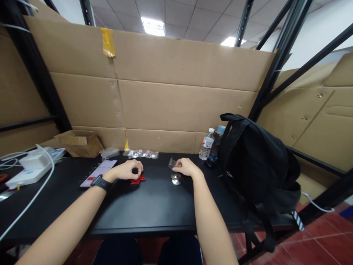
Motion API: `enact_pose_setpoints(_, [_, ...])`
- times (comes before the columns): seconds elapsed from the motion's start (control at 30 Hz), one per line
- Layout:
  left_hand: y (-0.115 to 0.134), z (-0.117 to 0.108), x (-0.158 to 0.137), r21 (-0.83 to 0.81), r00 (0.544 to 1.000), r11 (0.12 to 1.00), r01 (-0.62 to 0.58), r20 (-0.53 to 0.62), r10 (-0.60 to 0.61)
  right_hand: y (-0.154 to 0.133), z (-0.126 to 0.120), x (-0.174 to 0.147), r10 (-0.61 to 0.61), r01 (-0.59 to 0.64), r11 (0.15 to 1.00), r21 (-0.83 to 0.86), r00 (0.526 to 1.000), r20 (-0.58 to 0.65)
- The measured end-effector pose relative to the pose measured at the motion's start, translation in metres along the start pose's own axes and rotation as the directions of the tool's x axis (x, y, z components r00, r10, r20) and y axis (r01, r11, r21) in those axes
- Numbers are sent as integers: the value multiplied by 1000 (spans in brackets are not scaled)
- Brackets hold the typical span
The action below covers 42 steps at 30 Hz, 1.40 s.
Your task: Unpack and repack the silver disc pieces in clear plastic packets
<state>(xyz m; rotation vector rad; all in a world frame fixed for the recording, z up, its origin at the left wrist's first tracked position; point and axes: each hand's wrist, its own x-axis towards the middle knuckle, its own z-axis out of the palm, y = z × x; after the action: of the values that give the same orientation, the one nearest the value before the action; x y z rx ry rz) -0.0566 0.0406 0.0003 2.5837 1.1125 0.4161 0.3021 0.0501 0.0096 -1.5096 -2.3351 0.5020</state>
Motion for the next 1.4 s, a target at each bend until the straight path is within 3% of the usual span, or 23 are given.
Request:
enact_pose_setpoints(0.1, [-3, 0, -1, 15, 1000, 1000, 9, 6, -9, 1, 4, 4, -4, -11, 993, -118, 993, -122])
enact_pose_setpoints(0.3, [-5, 1, 0, 40, 1000, 999, -2, -25, 3, 3, 17, 8, 133, -141, 981, -134, 989, -68])
enact_pose_setpoints(0.53, [0, 2, 4, 53, 990, 998, -47, -130, 54, 0, 30, 16, 150, -180, 968, -174, 973, -175])
enact_pose_setpoints(0.7, [-2, 5, 6, 69, 984, 996, -54, -164, 64, -4, 26, 16, 82, -110, 991, -80, 952, -296])
enact_pose_setpoints(0.8, [0, 11, 8, 39, 978, 997, -67, -193, 73, -11, 26, 17, -39, 82, 989, 124, 949, -312])
enact_pose_setpoints(0.9, [11, 17, 11, -39, 955, 993, -115, -281, 99, -25, 33, 19, -140, 258, 872, 416, 946, -292])
enact_pose_setpoints(1.0, [27, 21, 15, -136, 922, 973, -185, -368, 123, -43, 45, 21, -143, 287, 708, 645, 953, -267])
enact_pose_setpoints(1.1, [41, 23, 18, -173, 911, 959, -223, -388, 141, -54, 55, 23, -124, 293, 593, 750, 954, -274])
enact_pose_setpoints(1.3, [46, 24, 21, -295, 881, 941, -168, -473, 9, -58, 56, 23, -57, 272, 502, 821, 958, -282])
enact_pose_setpoints(1.4, [47, 22, 20, -300, 870, 934, -194, -493, 22, -60, 53, 20, -73, 292, 503, 814, 952, -296])
